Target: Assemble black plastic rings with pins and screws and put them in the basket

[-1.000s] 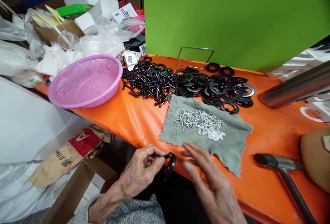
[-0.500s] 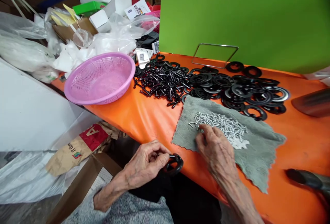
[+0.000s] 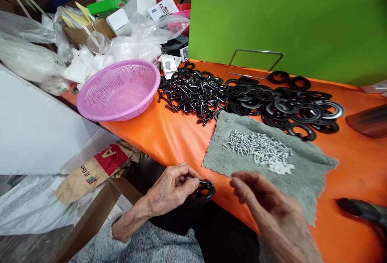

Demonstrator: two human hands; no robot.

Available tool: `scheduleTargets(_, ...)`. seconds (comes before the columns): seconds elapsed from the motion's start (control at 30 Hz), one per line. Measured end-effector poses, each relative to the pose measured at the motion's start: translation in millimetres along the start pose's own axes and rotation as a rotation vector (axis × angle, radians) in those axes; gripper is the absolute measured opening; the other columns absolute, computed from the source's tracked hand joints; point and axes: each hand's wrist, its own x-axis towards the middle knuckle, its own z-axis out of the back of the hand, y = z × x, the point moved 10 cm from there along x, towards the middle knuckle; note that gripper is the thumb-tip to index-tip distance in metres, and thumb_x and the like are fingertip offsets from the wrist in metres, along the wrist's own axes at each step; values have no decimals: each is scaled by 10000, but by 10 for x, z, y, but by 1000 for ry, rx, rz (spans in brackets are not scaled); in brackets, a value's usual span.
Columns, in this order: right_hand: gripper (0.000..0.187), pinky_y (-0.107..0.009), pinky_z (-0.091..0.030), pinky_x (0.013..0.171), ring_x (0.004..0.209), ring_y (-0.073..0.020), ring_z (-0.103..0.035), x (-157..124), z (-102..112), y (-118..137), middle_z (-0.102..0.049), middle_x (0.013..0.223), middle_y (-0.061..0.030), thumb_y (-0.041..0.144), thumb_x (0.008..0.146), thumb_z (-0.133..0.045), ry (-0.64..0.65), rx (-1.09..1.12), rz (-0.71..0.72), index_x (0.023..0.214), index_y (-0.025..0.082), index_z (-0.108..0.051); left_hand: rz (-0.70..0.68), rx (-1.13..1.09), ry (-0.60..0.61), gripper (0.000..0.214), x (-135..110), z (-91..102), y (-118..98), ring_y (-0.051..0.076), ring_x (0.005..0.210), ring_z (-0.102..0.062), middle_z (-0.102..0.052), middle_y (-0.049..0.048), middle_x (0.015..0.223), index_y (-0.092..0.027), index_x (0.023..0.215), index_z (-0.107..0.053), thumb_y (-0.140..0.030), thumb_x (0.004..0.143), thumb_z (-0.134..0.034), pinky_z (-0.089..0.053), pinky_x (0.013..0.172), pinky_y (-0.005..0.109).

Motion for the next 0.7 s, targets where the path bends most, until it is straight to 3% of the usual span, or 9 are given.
scheduleTargets(0.13, 200, -164, -529, 544, 624, -119, -634, -272, -205, 61, -675, 730, -1, 451, 801, -643, 23, 252, -54, 798, 252, -674, -49, 152, -36, 158, -12, 10, -39, 106, 666, -529, -591, 22, 794, -126, 857, -626, -252, 867, -531, -415, 617, 215)
scheduleTargets(0.27, 193, -156, -537, 570, 617, -113, -639, -351, -317, 40, -668, 708, 9, 443, 793, -662, 34, 332, -81, 777, 251, -671, -103, 285, -75, 162, -31, 13, -131, 94, 612, -484, -559, 10, 749, -124, 835, -638, -240, 860, -528, -371, 551, 205)
scheduleTargets(0.47, 201, -159, -524, 539, 592, -114, -626, -395, -317, 71, -651, 681, 10, 435, 810, -637, 31, 287, -45, 787, 236, -658, -160, 371, -116, 138, -69, -4, -241, 78, 574, -430, -537, -1, 729, -127, 814, -641, -194, 849, -525, -343, 529, 198)
scheduleTargets(0.7, 199, -198, -513, 548, 600, -123, -614, -460, -359, 71, -652, 707, 10, 406, 883, -550, 80, 84, 51, 840, 228, -628, -228, 413, -119, 138, -129, -63, -278, 84, 581, -427, -515, 1, 735, -134, 846, -644, -197, 854, -522, -360, 534, 198)
